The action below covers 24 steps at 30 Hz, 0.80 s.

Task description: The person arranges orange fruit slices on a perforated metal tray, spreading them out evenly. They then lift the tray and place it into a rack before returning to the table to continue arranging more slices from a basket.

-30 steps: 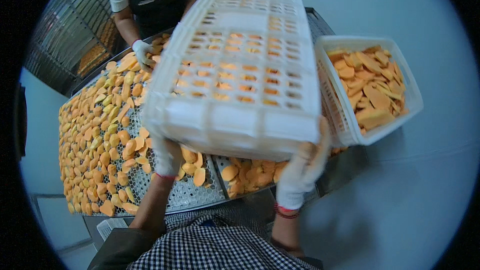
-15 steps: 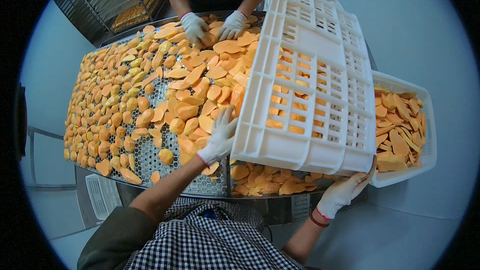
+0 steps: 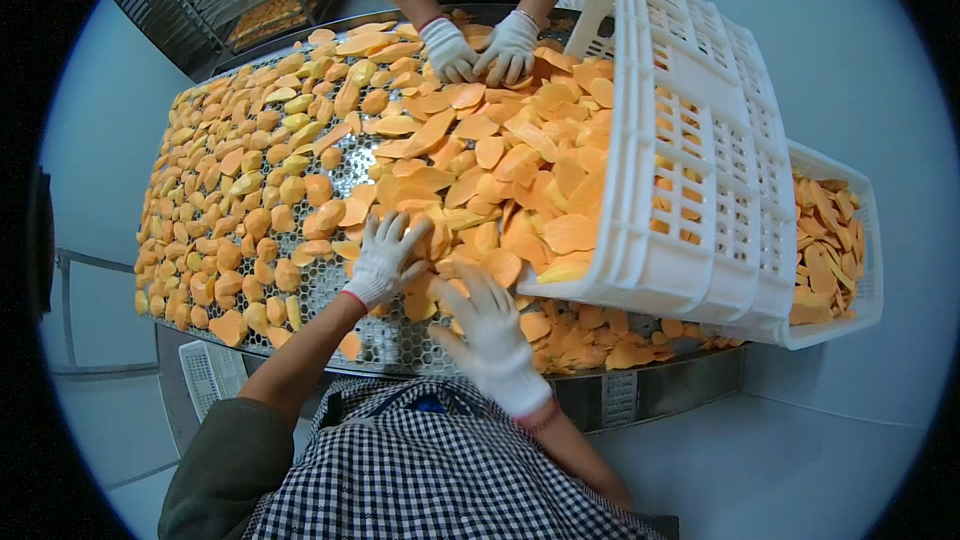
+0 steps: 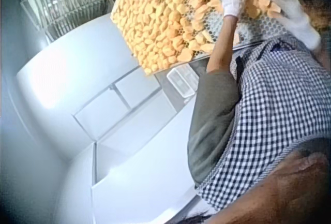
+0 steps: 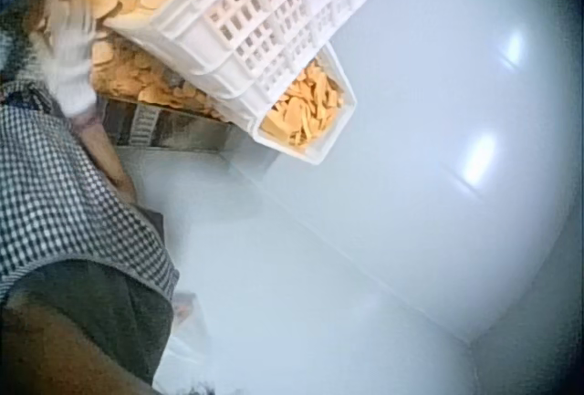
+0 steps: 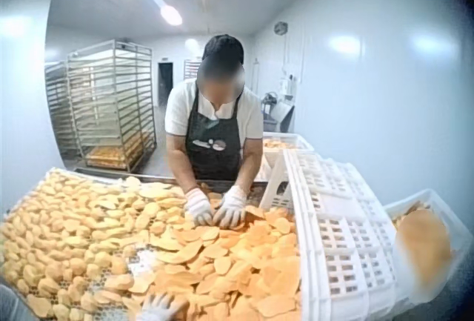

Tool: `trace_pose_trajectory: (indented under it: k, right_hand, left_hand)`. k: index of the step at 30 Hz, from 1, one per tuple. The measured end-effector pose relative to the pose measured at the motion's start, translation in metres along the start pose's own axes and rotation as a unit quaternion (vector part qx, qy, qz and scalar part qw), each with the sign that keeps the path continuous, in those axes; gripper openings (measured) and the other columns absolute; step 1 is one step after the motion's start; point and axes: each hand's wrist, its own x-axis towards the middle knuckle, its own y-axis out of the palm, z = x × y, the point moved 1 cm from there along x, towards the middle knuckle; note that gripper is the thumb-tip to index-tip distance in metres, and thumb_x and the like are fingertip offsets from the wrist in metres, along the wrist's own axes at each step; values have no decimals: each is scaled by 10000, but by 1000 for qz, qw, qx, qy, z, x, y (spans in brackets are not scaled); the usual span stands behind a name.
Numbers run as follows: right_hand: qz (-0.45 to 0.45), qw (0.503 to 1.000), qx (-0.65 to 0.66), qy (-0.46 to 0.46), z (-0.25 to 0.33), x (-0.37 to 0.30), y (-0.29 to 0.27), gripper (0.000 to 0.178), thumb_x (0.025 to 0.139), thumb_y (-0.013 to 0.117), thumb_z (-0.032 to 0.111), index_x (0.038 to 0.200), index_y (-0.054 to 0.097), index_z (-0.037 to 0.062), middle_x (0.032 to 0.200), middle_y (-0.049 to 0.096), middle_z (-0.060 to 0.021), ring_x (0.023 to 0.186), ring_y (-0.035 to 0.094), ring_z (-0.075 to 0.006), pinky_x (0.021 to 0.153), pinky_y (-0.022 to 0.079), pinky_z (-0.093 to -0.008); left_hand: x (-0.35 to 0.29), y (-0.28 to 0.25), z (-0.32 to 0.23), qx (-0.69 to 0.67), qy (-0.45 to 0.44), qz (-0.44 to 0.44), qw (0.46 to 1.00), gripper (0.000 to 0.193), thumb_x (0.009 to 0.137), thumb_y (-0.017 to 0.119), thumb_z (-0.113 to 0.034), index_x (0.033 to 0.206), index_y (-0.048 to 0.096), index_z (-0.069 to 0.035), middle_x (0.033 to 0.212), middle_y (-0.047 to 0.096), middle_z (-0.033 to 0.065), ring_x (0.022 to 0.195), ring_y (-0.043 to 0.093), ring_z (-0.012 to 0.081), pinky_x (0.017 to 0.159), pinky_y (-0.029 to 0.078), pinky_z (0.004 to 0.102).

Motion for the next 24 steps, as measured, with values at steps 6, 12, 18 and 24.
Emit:
trace_pose_trajectory:
  k: [6,12,18,24]
  right_hand:
    - [17,974,-170,150,-71,31,127,867,831,655,619,1492,397,120,1530,354,-213,1420,285,-420,1159,203,-585]
    - [90,971,-217,37,-43,49,191,734,806,707,519,1391,531,113,1496,419,-180,1397,343,-392,1159,233,-552]
    - [111,985,-126,-42,-12,26,219,519,824,705,350,1279,617,115,1394,515,-174,1334,436,-375,1139,290,-531]
    - [-34,994,-102,-8,-2,50,230,484,842,678,258,1291,584,102,1391,512,-189,1288,466,-401,1098,340,-519]
  left_hand:
    - [-83,15,55,26,2,5,1000,685,894,664,-397,1492,374,-232,1509,350,170,1435,276,387,1173,152,610]
    - [-149,18,92,-6,-37,-50,998,605,876,669,-315,1435,470,-197,1498,352,216,1420,280,433,1169,161,610]
    - [-193,18,88,-101,-60,-83,990,838,783,730,-512,1463,419,-133,1510,312,236,1415,270,443,1156,164,625]
    - [-205,30,84,-37,86,-49,994,764,789,717,-521,1391,504,-102,1446,395,199,1382,321,423,1156,162,658]
